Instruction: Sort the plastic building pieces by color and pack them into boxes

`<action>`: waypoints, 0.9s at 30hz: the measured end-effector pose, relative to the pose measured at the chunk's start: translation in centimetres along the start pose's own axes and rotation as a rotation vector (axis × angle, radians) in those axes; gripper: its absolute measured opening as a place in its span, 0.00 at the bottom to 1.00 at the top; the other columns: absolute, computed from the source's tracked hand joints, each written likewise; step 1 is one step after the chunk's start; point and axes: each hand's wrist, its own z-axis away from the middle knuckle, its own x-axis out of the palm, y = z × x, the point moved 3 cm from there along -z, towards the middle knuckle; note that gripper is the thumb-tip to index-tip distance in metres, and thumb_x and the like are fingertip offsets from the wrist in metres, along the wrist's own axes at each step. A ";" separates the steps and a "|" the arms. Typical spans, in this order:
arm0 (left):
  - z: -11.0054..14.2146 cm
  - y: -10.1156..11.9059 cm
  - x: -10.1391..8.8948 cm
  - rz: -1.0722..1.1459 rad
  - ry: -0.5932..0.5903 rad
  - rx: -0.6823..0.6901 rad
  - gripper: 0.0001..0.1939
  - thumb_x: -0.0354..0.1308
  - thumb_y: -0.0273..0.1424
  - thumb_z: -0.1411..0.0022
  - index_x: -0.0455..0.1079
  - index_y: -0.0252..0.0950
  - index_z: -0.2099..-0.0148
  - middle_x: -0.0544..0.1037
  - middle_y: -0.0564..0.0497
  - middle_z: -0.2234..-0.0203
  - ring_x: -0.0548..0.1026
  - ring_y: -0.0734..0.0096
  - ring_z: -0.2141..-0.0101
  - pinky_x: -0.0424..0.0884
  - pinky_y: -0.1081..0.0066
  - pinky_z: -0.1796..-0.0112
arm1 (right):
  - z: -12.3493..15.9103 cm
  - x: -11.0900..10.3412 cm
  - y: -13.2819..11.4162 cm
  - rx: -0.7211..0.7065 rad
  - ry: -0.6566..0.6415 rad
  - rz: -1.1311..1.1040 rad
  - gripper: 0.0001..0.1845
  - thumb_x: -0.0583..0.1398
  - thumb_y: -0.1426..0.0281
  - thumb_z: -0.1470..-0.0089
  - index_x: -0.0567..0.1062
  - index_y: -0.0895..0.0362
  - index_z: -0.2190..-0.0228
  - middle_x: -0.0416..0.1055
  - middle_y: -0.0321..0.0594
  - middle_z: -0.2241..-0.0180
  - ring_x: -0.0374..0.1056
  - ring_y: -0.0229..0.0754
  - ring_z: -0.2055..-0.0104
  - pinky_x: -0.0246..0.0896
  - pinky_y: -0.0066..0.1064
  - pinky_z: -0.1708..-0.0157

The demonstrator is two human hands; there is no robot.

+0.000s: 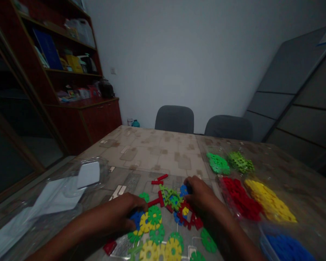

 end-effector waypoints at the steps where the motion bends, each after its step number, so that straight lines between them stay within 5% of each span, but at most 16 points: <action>1: -0.1 -0.2 0.2 -0.010 0.017 -0.004 0.29 0.60 0.22 0.51 0.72 0.47 0.46 0.76 0.52 0.50 0.72 0.57 0.50 0.66 0.60 0.49 | 0.0 0.0 0.1 0.007 0.003 -0.007 0.18 0.69 0.74 0.56 0.74 0.57 0.61 0.72 0.44 0.57 0.67 0.47 0.55 0.54 0.31 0.61; 7: -0.4 0.0 0.3 -0.101 0.086 -0.020 0.20 0.61 0.22 0.52 0.68 0.41 0.55 0.74 0.53 0.58 0.72 0.60 0.59 0.66 0.65 0.59 | -0.1 0.2 0.4 0.040 0.040 -0.090 0.16 0.68 0.77 0.61 0.71 0.55 0.68 0.72 0.36 0.66 0.66 0.43 0.64 0.49 0.28 0.68; 13: -0.3 0.8 -0.2 -0.069 0.095 0.005 0.09 0.59 0.25 0.47 0.67 0.40 0.62 0.74 0.54 0.64 0.73 0.61 0.61 0.64 0.67 0.63 | 0.9 -1.3 -0.7 0.008 0.100 -0.217 0.11 0.61 0.77 0.50 0.70 0.55 0.63 0.72 0.38 0.66 0.66 0.43 0.63 0.51 0.29 0.66; 17: -0.4 0.8 -0.6 -0.068 0.147 0.051 0.01 0.57 0.29 0.41 0.68 0.39 0.66 0.75 0.53 0.69 0.73 0.62 0.66 0.62 0.67 0.66 | 4.0 -2.0 -2.6 -0.091 -0.034 -0.322 0.05 0.60 0.77 0.48 0.70 0.55 0.70 0.72 0.35 0.70 0.67 0.40 0.67 0.53 0.27 0.69; 21: -0.7 0.8 -0.8 -0.107 0.203 0.123 0.06 0.57 0.35 0.37 0.69 0.39 0.66 0.75 0.52 0.71 0.72 0.64 0.69 0.61 0.68 0.68 | 7.2 -0.7 -3.5 -0.144 -0.185 -0.341 0.08 0.61 0.79 0.51 0.69 0.55 0.72 0.71 0.33 0.72 0.66 0.39 0.68 0.51 0.27 0.71; 27: -1.0 1.5 -0.8 -0.112 0.261 0.171 0.12 0.55 0.39 0.33 0.68 0.38 0.67 0.75 0.51 0.70 0.71 0.64 0.68 0.61 0.68 0.67 | 8.0 0.2 -2.8 -0.136 -0.067 -0.228 0.07 0.61 0.79 0.47 0.71 0.56 0.68 0.74 0.40 0.65 0.67 0.43 0.63 0.54 0.32 0.64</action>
